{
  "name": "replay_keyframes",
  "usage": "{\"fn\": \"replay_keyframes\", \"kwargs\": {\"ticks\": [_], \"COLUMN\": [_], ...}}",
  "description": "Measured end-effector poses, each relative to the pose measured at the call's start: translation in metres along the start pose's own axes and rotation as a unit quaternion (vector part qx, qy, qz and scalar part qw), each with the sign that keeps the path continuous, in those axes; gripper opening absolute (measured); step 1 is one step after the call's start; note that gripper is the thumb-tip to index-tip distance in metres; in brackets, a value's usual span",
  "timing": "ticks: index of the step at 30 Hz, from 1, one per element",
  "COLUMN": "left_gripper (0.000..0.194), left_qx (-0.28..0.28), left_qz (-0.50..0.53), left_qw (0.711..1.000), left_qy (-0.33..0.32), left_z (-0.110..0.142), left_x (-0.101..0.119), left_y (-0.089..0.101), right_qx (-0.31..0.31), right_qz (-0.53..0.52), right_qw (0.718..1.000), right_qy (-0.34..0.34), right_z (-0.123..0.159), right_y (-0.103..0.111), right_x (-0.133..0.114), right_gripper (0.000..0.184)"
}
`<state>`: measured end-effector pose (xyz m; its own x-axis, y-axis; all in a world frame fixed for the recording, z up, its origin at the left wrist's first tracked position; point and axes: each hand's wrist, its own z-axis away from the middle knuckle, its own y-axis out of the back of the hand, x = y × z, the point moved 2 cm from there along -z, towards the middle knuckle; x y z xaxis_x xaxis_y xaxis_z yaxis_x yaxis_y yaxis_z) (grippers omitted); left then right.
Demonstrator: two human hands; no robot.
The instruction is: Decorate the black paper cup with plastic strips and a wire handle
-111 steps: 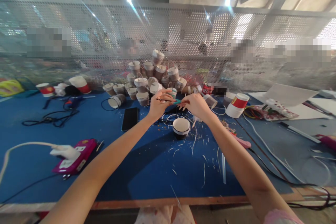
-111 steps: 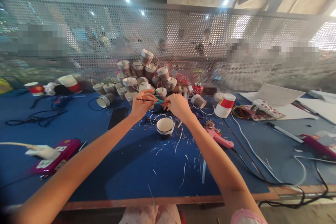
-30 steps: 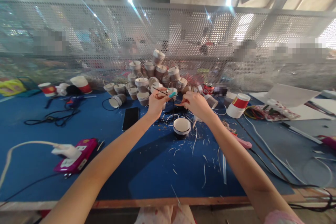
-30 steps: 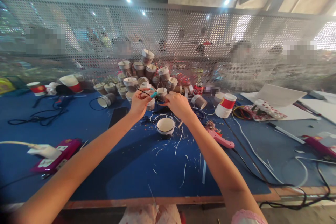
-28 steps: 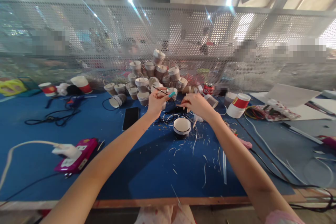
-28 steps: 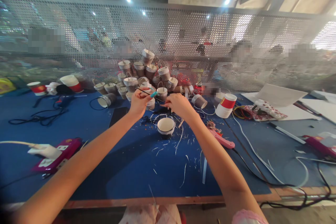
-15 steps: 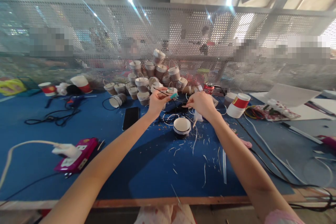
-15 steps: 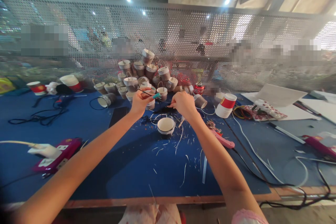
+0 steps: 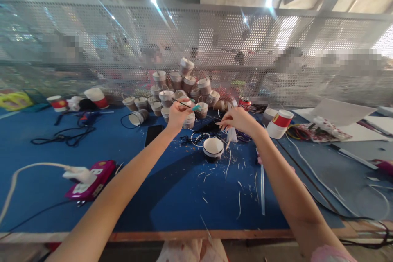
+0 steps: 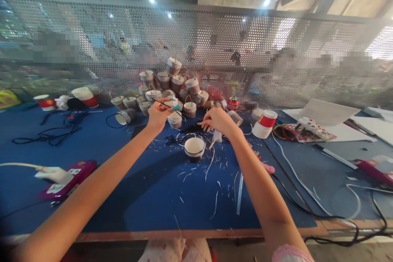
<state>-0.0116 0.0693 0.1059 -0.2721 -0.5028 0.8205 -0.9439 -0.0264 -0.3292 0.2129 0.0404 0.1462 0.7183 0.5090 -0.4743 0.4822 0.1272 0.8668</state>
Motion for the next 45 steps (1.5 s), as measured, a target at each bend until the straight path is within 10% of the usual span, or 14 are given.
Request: {"fn": "replay_keyframes", "kwargs": {"ticks": [28,37,45], "left_gripper": [0.035,0.042,0.043], "left_qx": [0.048,0.052,0.046], "left_qz": [0.125,0.120,0.128], "left_qw": [0.989,0.990,0.990], "left_qy": [0.060,0.051,0.044], "left_z": [0.003,-0.001,0.002], "left_x": [-0.005,-0.005,-0.001], "left_y": [-0.005,-0.002,-0.006], "right_qx": [0.173,0.066,0.035], "right_qz": [0.173,0.097,0.127], "right_qw": [0.962,0.993,0.988], "right_qy": [-0.120,-0.029,-0.084], "right_z": [-0.008,-0.009,-0.008], "right_y": [-0.002,0.000,0.001], "right_x": [0.012,0.020,0.023], "right_gripper": [0.019,0.010,0.009]}}
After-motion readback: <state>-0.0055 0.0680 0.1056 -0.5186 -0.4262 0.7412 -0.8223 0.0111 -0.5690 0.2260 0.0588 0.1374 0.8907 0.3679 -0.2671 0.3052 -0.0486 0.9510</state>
